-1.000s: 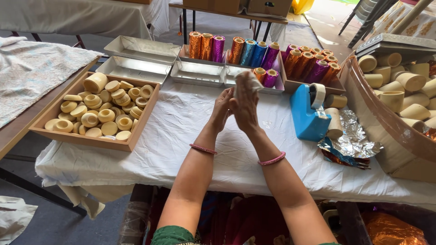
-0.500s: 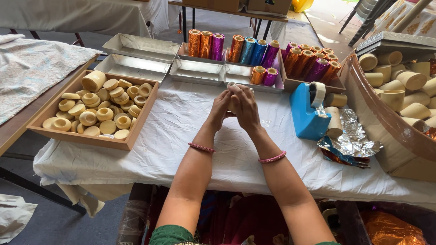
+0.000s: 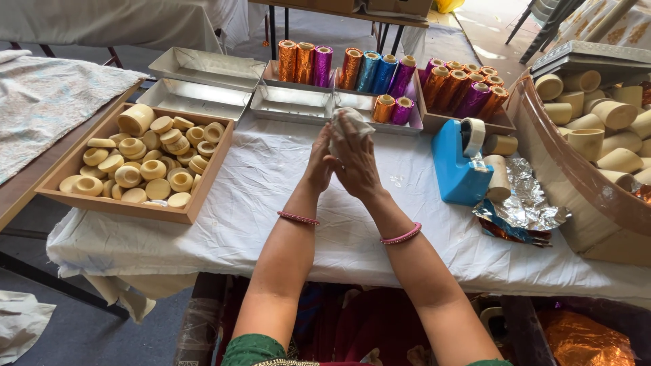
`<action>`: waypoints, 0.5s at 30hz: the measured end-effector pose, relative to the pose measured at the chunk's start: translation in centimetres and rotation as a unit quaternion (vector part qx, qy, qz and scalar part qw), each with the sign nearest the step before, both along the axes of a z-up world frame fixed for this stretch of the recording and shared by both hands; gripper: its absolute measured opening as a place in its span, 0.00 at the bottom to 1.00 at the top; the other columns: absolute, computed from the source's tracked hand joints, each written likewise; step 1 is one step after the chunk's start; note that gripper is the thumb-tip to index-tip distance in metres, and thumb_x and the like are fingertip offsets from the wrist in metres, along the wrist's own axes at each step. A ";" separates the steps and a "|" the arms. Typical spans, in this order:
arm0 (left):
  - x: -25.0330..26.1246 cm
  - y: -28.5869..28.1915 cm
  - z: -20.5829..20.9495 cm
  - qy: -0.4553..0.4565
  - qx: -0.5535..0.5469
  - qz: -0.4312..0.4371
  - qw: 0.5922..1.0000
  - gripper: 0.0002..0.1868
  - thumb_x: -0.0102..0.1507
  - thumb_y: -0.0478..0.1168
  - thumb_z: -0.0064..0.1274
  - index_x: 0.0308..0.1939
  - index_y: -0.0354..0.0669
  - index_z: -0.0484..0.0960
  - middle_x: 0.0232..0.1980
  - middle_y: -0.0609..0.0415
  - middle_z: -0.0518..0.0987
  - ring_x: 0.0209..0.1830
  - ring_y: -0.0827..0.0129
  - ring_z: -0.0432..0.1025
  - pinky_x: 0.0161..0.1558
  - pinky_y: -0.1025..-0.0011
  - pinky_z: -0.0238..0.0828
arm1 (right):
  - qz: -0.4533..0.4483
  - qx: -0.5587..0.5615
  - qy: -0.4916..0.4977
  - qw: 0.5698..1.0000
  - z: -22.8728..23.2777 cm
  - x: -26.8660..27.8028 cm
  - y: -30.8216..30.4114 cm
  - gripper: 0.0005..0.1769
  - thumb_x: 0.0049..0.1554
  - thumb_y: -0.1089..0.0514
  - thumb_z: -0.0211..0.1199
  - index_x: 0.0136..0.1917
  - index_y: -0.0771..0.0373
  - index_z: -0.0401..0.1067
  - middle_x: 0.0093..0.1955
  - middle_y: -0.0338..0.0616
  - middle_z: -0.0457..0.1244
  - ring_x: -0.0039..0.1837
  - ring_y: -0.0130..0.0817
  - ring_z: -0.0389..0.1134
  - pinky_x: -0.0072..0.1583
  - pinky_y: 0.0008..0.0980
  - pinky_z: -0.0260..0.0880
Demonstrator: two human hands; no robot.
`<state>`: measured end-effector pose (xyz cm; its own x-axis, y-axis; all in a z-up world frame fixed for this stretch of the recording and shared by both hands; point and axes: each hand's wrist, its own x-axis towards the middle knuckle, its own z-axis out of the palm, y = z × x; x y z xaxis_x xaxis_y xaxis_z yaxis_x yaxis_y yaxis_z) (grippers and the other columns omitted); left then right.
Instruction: The recorder is wrapping cardboard or wooden cylinders with various colored foil/film.
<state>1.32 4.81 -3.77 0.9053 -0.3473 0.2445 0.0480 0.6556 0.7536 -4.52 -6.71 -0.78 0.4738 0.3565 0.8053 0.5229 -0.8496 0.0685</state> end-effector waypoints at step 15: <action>-1.2 0.7 1.4 0.038 0.003 0.018 0.999 0.27 0.69 0.61 0.35 0.65 0.52 0.68 0.56 0.51 0.77 0.51 0.67 0.79 0.45 0.68 0.85 | 0.048 -0.011 -0.019 0.999 1.9 -1.8 0.9 0.34 0.65 0.39 0.51 0.79 0.55 0.56 0.81 0.52 0.50 0.80 0.56 0.53 0.77 0.56 0.51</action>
<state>0.07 5.48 -2.37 0.9334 -0.3148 0.1721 0.0818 0.6537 0.7523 -6.29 -5.86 1.16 0.4064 0.4175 0.8128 0.5989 -0.7935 0.1082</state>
